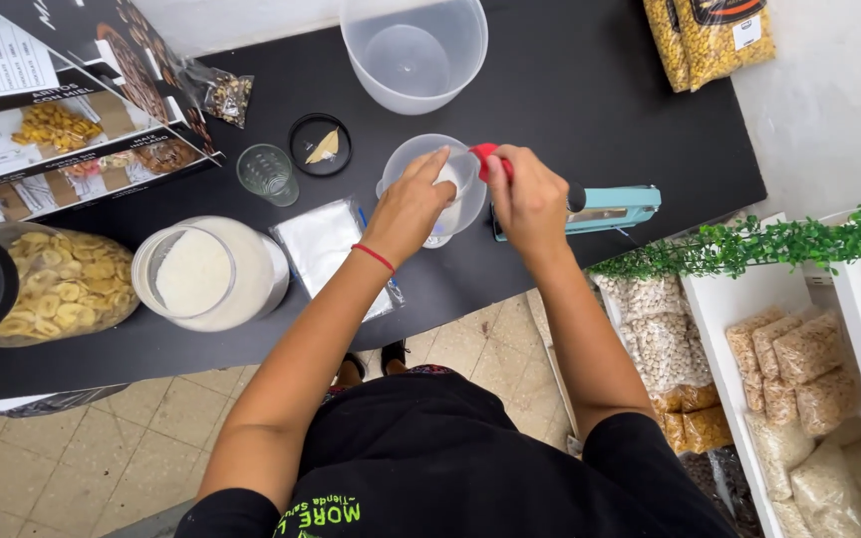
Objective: The person scoops white powder from a container into a small clear plastic bag and a measuring cup by hand, then seals the bag.
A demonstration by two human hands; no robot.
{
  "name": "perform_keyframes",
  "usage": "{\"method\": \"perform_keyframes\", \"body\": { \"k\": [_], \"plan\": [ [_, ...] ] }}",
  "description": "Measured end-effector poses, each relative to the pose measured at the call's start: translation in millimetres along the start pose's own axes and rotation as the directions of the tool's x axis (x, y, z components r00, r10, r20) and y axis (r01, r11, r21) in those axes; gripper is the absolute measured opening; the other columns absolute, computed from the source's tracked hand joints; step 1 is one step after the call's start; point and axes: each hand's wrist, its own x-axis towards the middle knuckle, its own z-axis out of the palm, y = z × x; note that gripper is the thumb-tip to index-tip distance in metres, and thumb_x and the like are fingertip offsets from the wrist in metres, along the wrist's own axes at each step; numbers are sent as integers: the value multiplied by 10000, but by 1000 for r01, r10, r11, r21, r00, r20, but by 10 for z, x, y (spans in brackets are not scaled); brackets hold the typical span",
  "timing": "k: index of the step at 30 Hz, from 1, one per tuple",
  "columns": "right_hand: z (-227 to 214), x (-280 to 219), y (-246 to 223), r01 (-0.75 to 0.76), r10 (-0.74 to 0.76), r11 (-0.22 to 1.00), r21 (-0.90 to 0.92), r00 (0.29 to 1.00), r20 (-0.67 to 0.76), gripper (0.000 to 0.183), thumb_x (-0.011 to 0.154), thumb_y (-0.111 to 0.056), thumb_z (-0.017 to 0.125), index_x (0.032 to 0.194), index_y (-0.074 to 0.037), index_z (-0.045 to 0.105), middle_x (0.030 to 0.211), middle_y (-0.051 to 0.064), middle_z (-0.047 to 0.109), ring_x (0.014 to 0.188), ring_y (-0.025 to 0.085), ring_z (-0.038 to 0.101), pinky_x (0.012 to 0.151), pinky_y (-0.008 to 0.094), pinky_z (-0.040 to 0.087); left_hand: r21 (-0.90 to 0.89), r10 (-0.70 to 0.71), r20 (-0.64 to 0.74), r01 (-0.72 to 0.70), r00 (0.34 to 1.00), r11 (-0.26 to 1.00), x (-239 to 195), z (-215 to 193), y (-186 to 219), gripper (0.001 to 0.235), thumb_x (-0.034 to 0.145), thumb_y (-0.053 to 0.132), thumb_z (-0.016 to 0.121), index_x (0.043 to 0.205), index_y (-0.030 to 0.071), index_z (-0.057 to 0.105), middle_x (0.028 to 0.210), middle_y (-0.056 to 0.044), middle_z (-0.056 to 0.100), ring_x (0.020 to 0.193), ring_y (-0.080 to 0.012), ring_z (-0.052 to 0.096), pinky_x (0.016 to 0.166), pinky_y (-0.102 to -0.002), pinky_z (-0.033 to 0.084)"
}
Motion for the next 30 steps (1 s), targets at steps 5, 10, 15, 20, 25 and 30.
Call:
{"method": "perform_keyframes", "body": {
  "k": [5,10,15,20,25,30],
  "plan": [
    [-209,-263,36,-127,137,974,188,990,-40,119,1003,-118,558,959,-55,648,672,28,668,569,206,666,548,292,532,26,11,12,-11,1000,1000,-43,-15,80,63,868,110,697,885,67,654,1392,-170,525,1308,-331,485,957,-396,532],
    [-407,-596,-55,-360,421,781,511,907,-6,221,1036,-132,470,933,12,601,619,131,680,482,224,653,485,288,529,70,-21,25,20,999,997,-138,-75,203,64,860,97,705,892,66,659,1405,-157,518,1309,-344,482,939,-412,539],
    [-527,-899,-51,-481,694,509,714,720,-9,277,1055,-159,404,971,73,529,769,226,646,537,279,673,452,316,570,120,-39,21,37,999,992,-250,83,113,56,876,133,697,913,103,667,1391,-97,536,1317,-319,475,949,-403,523],
    [-507,-959,-67,-476,712,474,741,703,-4,293,1048,-158,417,960,97,529,748,249,625,502,291,661,430,320,572,155,-35,42,28,998,987,-286,36,225,104,828,101,738,923,110,697,1367,-89,561,1312,-296,478,986,-409,476],
    [-511,-965,-32,-464,714,462,756,701,-6,301,1048,-175,427,957,92,534,756,246,625,504,284,660,430,309,573,259,-28,21,22,999,966,-376,187,157,249,810,149,756,1046,182,687,1251,0,601,1108,-191,541,857,-331,459],
    [-522,-981,21,-435,704,461,774,710,-20,296,1048,-171,433,962,95,530,732,245,606,485,285,650,419,305,570,335,-18,-24,25,1000,942,-387,305,153,198,835,119,713,1026,167,692,931,4,577,813,-174,554,652,-313,428]
  ]
}}
